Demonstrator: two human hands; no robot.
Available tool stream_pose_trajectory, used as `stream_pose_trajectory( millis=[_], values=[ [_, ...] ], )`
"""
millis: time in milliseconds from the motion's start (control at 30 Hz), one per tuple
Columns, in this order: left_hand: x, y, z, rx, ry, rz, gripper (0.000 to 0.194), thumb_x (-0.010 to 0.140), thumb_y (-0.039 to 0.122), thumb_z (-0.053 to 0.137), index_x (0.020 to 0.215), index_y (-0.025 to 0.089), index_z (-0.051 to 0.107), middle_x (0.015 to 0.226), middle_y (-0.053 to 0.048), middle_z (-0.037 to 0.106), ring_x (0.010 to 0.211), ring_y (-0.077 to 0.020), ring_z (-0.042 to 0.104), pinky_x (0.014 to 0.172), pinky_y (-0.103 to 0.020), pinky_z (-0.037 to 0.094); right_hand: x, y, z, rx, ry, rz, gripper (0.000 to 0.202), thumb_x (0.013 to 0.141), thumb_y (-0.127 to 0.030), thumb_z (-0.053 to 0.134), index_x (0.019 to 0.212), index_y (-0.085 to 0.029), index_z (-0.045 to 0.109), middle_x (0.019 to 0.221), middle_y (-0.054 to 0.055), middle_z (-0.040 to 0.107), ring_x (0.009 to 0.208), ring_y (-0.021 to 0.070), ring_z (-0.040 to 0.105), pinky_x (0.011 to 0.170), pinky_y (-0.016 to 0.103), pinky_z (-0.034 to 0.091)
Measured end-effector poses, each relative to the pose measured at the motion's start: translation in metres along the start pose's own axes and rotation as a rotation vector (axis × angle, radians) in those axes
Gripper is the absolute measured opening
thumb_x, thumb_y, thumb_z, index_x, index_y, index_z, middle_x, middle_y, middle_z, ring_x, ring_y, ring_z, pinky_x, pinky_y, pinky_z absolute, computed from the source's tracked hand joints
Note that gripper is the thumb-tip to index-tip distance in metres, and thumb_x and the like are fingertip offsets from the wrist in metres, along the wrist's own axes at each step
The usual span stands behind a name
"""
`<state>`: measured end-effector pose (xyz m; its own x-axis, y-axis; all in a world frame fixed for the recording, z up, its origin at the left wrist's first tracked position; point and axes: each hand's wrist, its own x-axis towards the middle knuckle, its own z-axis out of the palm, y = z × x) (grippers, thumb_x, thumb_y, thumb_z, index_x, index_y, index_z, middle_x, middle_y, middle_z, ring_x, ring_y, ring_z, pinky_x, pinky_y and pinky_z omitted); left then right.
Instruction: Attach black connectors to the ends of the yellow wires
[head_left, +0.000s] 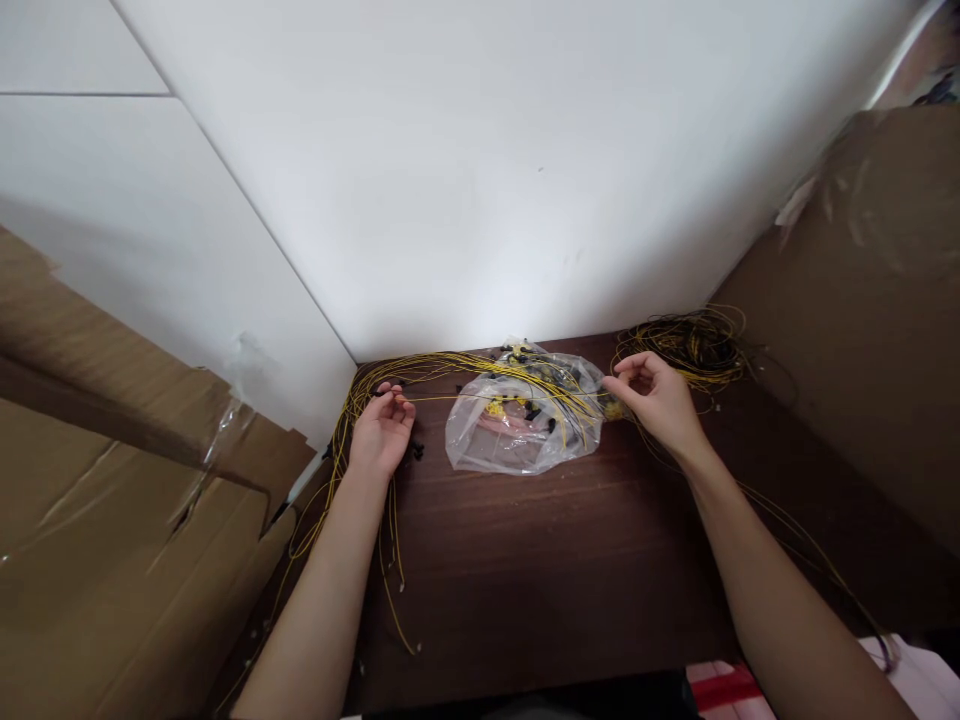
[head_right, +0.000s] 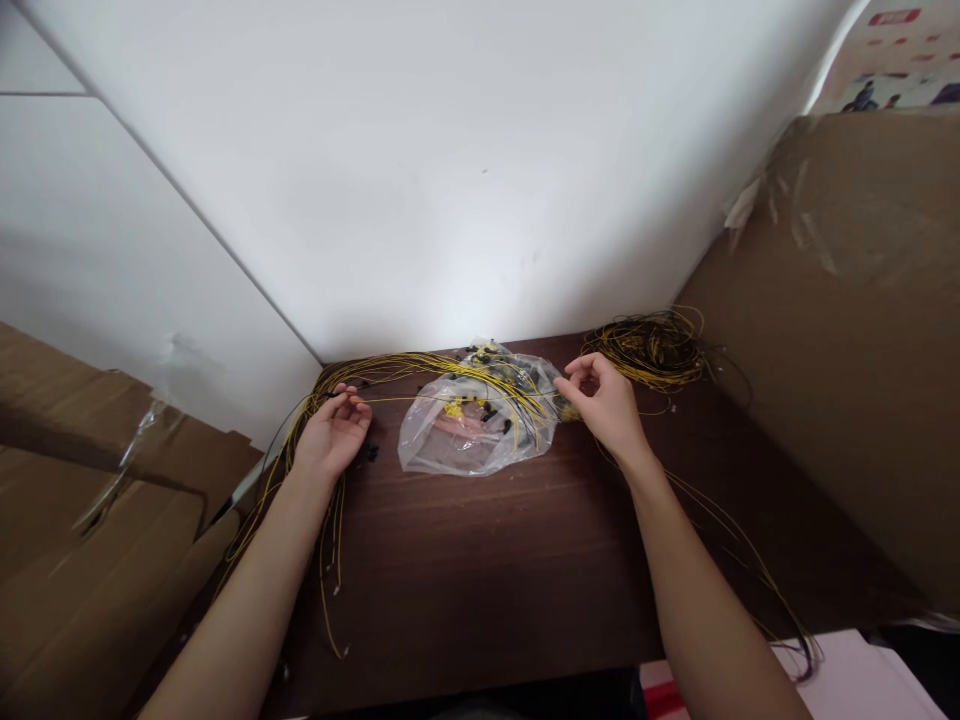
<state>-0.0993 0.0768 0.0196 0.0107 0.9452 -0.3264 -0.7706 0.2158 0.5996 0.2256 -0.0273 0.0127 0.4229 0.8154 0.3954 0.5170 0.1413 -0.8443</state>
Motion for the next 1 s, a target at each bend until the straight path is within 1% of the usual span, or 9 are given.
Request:
stream_pose_trajectory(
  millis=[67,167,367,467,533,600,733,900,1000],
  values=[
    [0.000,0.000,0.000,-0.004,0.000,-0.006,0.018,0.074,-0.001,0.047,0.074,0.014,0.058,0.066,0.000,0.062,0.054,-0.0059,0.055,0.054,-0.018,0.046,0.000,0.000,0.001,-0.001,-0.046,-0.019,0.023,0.069,-0.033,0.067,0.083,-0.019,0.055,0.065,-0.002,0.052,0.058,0.0119,0.048,0.058,0.025,0.041],
    [0.000,0.001,0.000,-0.009,0.005,-0.008,0.019,0.074,-0.001,0.047,0.074,0.014,0.058,0.066,0.001,0.062,0.054,-0.0058,0.055,0.053,-0.018,0.046,0.000,-0.001,0.001,0.044,-0.085,-0.001,0.023,0.068,-0.032,0.067,0.082,-0.019,0.055,0.068,-0.001,0.053,0.061,0.0127,0.050,0.060,0.026,0.043],
    [0.000,0.002,0.000,-0.024,0.008,-0.010,0.019,0.075,-0.001,0.047,0.074,0.014,0.058,0.065,0.001,0.062,0.054,-0.0056,0.055,0.053,-0.018,0.046,0.000,-0.004,0.000,0.199,-0.046,0.083,0.024,0.063,-0.028,0.072,0.079,-0.020,0.056,0.076,0.001,0.055,0.072,0.0157,0.054,0.068,0.029,0.047],
    [0.000,0.002,0.000,-0.032,0.009,-0.014,0.019,0.074,-0.001,0.047,0.073,0.014,0.058,0.065,0.001,0.062,0.053,-0.0055,0.055,0.053,-0.017,0.045,0.000,-0.004,-0.002,0.229,-0.078,0.086,0.027,0.062,-0.029,0.072,0.084,-0.020,0.059,0.084,0.004,0.057,0.076,0.0173,0.055,0.070,0.032,0.048],
    [0.000,0.002,0.000,-0.041,0.007,-0.017,0.019,0.074,-0.001,0.047,0.073,0.014,0.058,0.064,0.001,0.062,0.053,-0.0055,0.055,0.053,-0.017,0.045,0.000,-0.004,-0.003,0.190,-0.118,0.031,0.025,0.065,-0.028,0.070,0.087,-0.020,0.061,0.087,0.004,0.057,0.074,0.0167,0.055,0.069,0.031,0.048],
    [0.000,0.002,0.000,-0.048,0.006,-0.021,0.019,0.074,-0.002,0.047,0.073,0.014,0.058,0.064,0.001,0.062,0.053,-0.0057,0.055,0.053,-0.017,0.045,0.000,-0.004,-0.005,0.063,-0.140,-0.057,0.019,0.070,-0.027,0.065,0.088,-0.020,0.064,0.086,0.004,0.056,0.072,0.0161,0.055,0.065,0.030,0.047],
    [0.001,0.002,0.000,-0.042,0.008,-0.019,0.019,0.074,-0.002,0.047,0.073,0.014,0.058,0.064,0.001,0.062,0.054,-0.0059,0.055,0.053,-0.018,0.045,0.000,-0.007,-0.007,-0.198,-0.105,-0.207,0.013,0.076,-0.024,0.059,0.085,-0.021,0.068,0.079,0.004,0.054,0.067,0.0157,0.052,0.060,0.030,0.044],
    [0.001,0.002,0.000,-0.021,0.014,-0.014,0.019,0.072,-0.001,0.049,0.073,0.015,0.058,0.065,0.001,0.062,0.055,-0.0060,0.055,0.053,-0.017,0.045,-0.001,-0.011,-0.008,-0.221,-0.044,-0.276,0.015,0.079,-0.021,0.054,0.073,-0.022,0.067,0.076,0.003,0.051,0.065,0.0150,0.050,0.055,0.029,0.040],
    [0.000,0.002,0.000,-0.025,0.015,-0.015,0.019,0.072,-0.002,0.048,0.073,0.015,0.058,0.065,0.001,0.062,0.054,-0.0059,0.054,0.053,-0.017,0.045,-0.002,-0.013,-0.008,-0.235,-0.017,-0.310,0.018,0.078,-0.016,0.051,0.067,-0.021,0.064,0.076,0.004,0.050,0.068,0.0158,0.050,0.056,0.029,0.040]
  ],
)
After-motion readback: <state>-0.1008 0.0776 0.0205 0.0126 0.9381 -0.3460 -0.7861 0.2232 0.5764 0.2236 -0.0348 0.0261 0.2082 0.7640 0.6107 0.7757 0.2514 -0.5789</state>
